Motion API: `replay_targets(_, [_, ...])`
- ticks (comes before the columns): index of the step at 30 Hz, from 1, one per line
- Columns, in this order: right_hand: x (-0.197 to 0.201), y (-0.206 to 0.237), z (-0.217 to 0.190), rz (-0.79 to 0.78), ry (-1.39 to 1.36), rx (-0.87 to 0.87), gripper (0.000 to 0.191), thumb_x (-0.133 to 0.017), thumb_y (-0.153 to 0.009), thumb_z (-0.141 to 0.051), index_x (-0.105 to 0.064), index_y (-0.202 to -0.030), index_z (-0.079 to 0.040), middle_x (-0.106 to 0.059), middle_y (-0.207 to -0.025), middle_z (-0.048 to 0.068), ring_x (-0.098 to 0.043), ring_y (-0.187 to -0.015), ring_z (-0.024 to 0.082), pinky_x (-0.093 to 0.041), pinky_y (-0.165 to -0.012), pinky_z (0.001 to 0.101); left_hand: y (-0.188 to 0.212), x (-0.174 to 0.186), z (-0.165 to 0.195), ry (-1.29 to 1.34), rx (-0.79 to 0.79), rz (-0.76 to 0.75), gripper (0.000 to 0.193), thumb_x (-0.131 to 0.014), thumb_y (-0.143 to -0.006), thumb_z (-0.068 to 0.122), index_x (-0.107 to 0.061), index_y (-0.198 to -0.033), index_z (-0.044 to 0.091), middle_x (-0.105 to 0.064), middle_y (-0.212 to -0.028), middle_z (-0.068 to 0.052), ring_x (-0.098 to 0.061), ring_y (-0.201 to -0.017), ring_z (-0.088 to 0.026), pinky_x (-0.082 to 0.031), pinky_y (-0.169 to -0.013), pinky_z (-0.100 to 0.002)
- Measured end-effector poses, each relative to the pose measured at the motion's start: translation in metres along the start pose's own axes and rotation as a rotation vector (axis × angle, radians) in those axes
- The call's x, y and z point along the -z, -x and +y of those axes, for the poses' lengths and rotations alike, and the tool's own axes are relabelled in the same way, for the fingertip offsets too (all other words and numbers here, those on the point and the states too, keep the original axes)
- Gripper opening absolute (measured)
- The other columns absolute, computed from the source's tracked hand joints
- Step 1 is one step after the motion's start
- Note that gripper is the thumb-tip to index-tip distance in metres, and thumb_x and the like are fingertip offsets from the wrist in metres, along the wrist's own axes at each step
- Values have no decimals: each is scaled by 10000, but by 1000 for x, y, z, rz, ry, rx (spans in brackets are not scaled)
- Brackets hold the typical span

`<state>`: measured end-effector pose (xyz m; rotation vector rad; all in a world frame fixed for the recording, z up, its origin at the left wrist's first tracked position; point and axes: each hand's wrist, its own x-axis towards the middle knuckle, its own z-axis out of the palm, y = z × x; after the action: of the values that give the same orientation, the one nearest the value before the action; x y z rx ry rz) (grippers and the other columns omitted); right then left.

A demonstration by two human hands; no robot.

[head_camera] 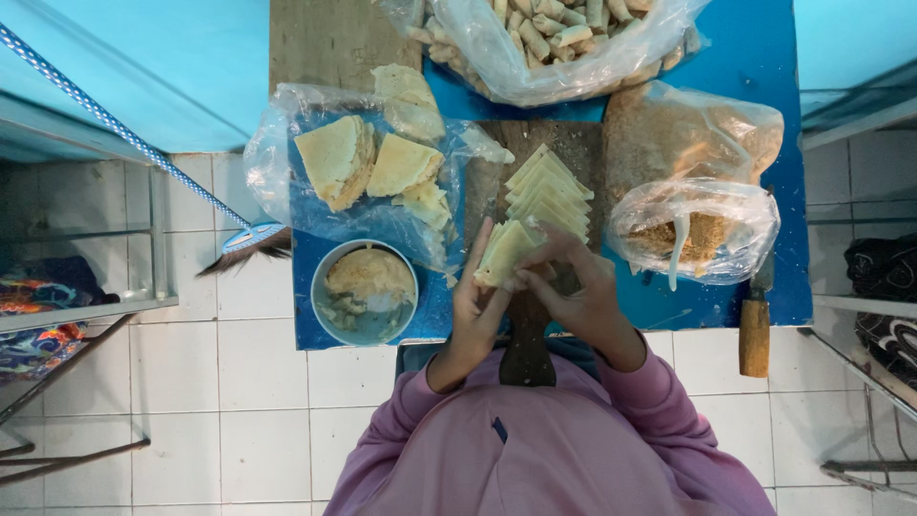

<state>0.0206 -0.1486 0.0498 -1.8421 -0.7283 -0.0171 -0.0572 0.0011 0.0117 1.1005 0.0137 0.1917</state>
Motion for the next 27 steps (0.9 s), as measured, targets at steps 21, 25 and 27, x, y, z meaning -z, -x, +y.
replay_targets(21, [12, 3, 22, 104, -398, -295, 501, -629, -1002, 100, -470, -1467, -1, -610, -1152, 70, -616, -975, 122, -523, -780, 258, 0, 2, -12, -110, 13, 147, 615, -526, -1048, -12, -331, -1630, -39, -488, -1581, -173, -575, -1227, -144, -482, -1019, -289])
replay_targets(25, [24, -3, 38, 320, -184, -65, 521, -552, -1064, 92, -363, -1534, -28, -578, -1214, 66, -637, -1009, 133, -589, -862, 284, 1, 4, -7, 127, 2, 116, 608, -482, -1037, 4, -305, -1617, -34, -545, -1501, -209, -659, -1227, -210, -541, -1056, -324])
replay_targets(27, [26, -8, 41, 377, 26, 91, 514, -533, -1090, 93, -317, -1545, -14, -577, -1229, 107, -630, -1032, 177, -586, -887, 315, 1, 3, -6, 150, -37, 143, 613, -480, -1032, -2, -300, -1616, -52, -561, -1490, -221, -662, -1246, -230, -535, -1080, -333])
